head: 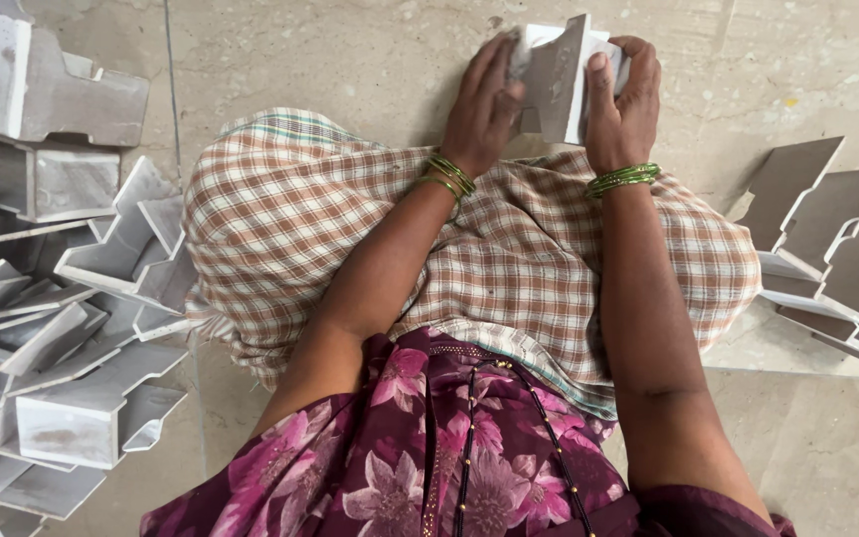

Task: The person sits on the floor with a cloth over their lap and wipes white foam pieces one at a time using a small cloth, rubbing the surfaces and edges of each piece before setting it aside and picking up the next piece from a pile.

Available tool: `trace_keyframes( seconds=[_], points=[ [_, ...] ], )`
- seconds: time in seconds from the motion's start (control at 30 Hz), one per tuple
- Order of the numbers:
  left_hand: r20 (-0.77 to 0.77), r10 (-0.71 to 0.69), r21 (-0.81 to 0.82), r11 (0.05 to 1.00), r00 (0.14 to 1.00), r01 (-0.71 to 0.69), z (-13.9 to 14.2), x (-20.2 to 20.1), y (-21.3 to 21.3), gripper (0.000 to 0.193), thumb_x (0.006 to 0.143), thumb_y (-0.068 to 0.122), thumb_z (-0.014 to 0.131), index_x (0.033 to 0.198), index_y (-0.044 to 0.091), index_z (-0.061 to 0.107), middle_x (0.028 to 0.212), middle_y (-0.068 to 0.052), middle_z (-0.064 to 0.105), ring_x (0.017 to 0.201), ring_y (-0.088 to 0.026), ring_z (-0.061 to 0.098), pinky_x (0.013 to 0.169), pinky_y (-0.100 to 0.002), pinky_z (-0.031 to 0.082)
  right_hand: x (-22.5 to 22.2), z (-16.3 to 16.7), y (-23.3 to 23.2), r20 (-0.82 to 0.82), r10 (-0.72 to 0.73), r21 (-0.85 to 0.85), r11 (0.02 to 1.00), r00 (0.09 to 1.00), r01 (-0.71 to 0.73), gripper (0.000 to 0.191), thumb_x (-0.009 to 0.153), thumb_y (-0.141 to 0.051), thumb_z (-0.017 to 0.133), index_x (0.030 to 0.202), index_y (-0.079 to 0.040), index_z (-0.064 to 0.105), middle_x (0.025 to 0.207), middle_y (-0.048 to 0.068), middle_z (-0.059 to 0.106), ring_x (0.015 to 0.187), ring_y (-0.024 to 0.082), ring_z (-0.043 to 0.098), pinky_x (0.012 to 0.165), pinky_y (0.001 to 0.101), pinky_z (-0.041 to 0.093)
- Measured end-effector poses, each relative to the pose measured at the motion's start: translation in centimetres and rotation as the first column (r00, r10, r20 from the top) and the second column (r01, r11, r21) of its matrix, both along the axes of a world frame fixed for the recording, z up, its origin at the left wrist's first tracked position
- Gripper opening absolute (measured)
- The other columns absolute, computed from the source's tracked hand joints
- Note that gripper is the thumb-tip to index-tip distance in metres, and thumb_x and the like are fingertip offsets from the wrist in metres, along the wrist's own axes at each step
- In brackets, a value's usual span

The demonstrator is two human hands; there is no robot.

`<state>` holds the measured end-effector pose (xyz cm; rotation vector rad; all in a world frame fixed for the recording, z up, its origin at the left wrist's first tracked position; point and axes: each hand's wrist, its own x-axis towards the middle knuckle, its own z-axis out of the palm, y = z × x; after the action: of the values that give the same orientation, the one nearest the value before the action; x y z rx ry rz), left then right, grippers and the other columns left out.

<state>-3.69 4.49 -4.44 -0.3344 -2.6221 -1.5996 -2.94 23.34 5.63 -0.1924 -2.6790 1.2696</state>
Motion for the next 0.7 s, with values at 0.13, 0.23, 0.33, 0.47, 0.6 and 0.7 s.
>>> trace_keyframes(
  seconds=[0.13, 0.23, 0.33, 0.47, 0.6, 0.7],
  points=[
    [-0.012, -0.008, -0.031, 0.999, 1.0, 0.008, -0.2, -0.2, 0.1, 0.077, 0.11, 0.066, 0.02, 0.163, 0.011, 0.033, 0.167, -0.02, 0.032, 0.153, -0.036, 0.039, 0.124, -0.044, 0.04, 0.0, 0.0, 0.0, 0.0, 0.001, 0.013, 1.0, 1.0, -0.001, 0.056, 0.108, -0.061, 0.055, 0.129, -0.009, 0.057, 0.13, 0.014, 0.06, 0.121, 0.03, 0.063, 0.101, 0.0452, 0.051],
    [0.069, 0.061, -0.036, 0.998, 0.996, -0.058, -0.4, -1.0, -0.5, 0.071, 0.112, 0.065, 0.024, 0.162, 0.014, 0.036, 0.168, -0.015, 0.036, 0.154, -0.033, 0.043, 0.126, -0.044, 0.043, 0.0, 0.0, -0.2, -0.002, -0.003, 0.024, 1.0, 1.0, 0.003, 0.056, 0.107, -0.06, 0.057, 0.129, -0.009, 0.057, 0.126, 0.014, 0.06, 0.117, 0.029, 0.064, 0.099, 0.0448, 0.051],
    [0.121, 0.023, 0.05, 0.998, 0.992, -0.03, 0.6, -1.1, -0.2, 0.066, 0.109, 0.061, 0.028, 0.157, 0.018, 0.043, 0.166, -0.01, 0.039, 0.15, -0.03, 0.049, 0.12, -0.041, 0.048, -0.1, -0.3, -0.2, -0.028, 0.0, 0.017, 1.0, 1.0, 0.001, 0.053, 0.108, -0.057, 0.06, 0.13, -0.009, 0.058, 0.125, 0.014, 0.06, 0.117, 0.029, 0.064, 0.1, 0.0446, 0.051],
    [-0.135, -0.106, 0.135, 0.983, 0.985, 0.125, 3.9, 0.3, 2.0, 0.059, 0.114, 0.053, 0.029, 0.159, 0.018, 0.043, 0.166, -0.007, 0.035, 0.152, -0.03, 0.043, 0.124, -0.04, 0.042, -0.5, -1.2, 0.4, 0.012, -0.039, 0.043, 0.998, 0.999, 0.039, 0.04, 0.109, -0.045, 0.056, 0.126, -0.009, 0.058, 0.123, 0.012, 0.062, 0.115, 0.026, 0.065, 0.098, 0.0424, 0.051],
    [-0.288, -0.144, 0.064, 0.984, 0.947, 0.169, 5.9, 2.5, 3.0, 0.059, 0.121, 0.052, 0.031, 0.165, 0.014, 0.036, 0.167, -0.004, 0.03, 0.158, -0.031, 0.033, 0.133, -0.044, 0.035, -0.7, -2.3, 0.7, -0.098, 0.05, -0.213, 0.975, 0.994, -0.07, 0.027, 0.11, -0.026, 0.046, 0.126, -0.007, 0.057, 0.126, 0.013, 0.064, 0.115, 0.025, 0.066, 0.102, 0.0409, 0.055],
    [-0.099, -0.102, 0.078, 0.991, 0.99, 0.11, 5.7, 1.1, 2.4, 0.061, 0.115, 0.055, 0.027, 0.162, 0.017, 0.038, 0.171, -0.008, 0.034, 0.159, -0.029, 0.041, 0.129, -0.04, 0.047, -0.7, -2.6, 0.6, -0.039, -0.046, -0.147, 0.988, 0.998, 0.04, 0.027, 0.11, -0.026, 0.046, 0.126, -0.007, 0.058, 0.124, 0.014, 0.063, 0.108, 0.024, 0.064, 0.095, 0.0406, 0.052]
  ],
)
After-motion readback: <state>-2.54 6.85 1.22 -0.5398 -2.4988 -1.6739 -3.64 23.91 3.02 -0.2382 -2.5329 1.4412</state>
